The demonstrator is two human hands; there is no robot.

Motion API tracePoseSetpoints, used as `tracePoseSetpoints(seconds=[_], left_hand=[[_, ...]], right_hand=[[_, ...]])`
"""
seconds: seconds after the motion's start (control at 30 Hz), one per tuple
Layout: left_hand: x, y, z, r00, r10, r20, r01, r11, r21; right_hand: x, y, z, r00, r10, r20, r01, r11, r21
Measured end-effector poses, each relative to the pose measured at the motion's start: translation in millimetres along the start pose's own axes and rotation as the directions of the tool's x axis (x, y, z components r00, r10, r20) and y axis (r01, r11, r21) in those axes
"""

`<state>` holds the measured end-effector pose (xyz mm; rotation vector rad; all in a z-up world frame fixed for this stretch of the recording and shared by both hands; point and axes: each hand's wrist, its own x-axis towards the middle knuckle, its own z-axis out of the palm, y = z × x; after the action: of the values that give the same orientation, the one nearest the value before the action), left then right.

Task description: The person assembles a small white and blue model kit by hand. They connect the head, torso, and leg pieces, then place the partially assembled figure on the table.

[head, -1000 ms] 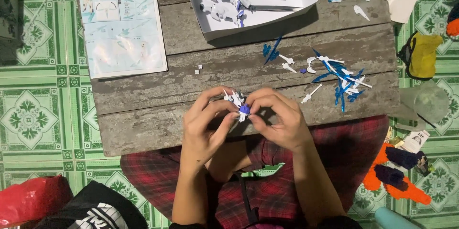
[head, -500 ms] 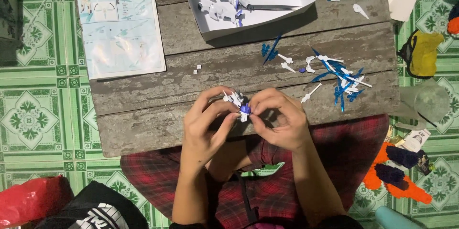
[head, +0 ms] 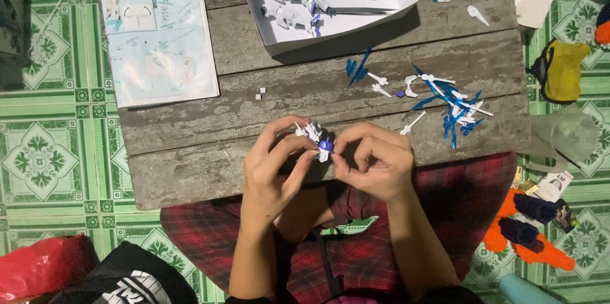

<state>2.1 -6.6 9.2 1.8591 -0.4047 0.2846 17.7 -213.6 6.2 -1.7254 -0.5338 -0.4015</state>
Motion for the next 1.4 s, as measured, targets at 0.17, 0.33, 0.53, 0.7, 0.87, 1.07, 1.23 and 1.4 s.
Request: tracePoseSetpoints(seconds=[0.17,0.33,0.53,0.7,0.87,1.07,1.23,1.4], left_hand=[[0,3,1,1.000,-0.003,-0.008,0.003,1.000,-0.006],[0,2,1,0.999,-0.012,-0.034,0.011,1.000,-0.020],[-5,-5,4,0.997,0.010,-0.073,-0.012,0.999,-0.031],[-4,-3,5,0.993,0.049,-0.108,-0.048,0.999,0.013],[-4,-4,8,0.987,0.081,-0.140,-0.075,0.996,0.046],[-11,-14,13,0.976,0.149,-0.160,-0.126,0.981,0.148],[-13,-15,16,0.974,0.162,-0.160,-0.134,0.976,0.172],[-4,-10,16,0.948,0.244,-0.206,-0.213,0.964,0.160]], right_hand=[[-4,5,2,0.999,-0.027,-0.018,0.026,0.999,-0.027],[-7,9,5,0.995,-0.064,-0.077,0.061,0.997,-0.044],[-8,7,6,0.996,-0.068,-0.065,0.065,0.997,-0.042],[-8,6,6,0.997,-0.054,-0.057,0.047,0.993,-0.112],[-6,5,5,0.998,-0.036,-0.050,0.029,0.992,-0.125],[-9,11,6,0.999,-0.021,-0.036,0.018,0.998,-0.066],[-13,13,7,0.998,-0.045,-0.040,0.043,0.997,-0.062],[-17,19,7,0.989,-0.140,-0.058,0.133,0.985,-0.112]])
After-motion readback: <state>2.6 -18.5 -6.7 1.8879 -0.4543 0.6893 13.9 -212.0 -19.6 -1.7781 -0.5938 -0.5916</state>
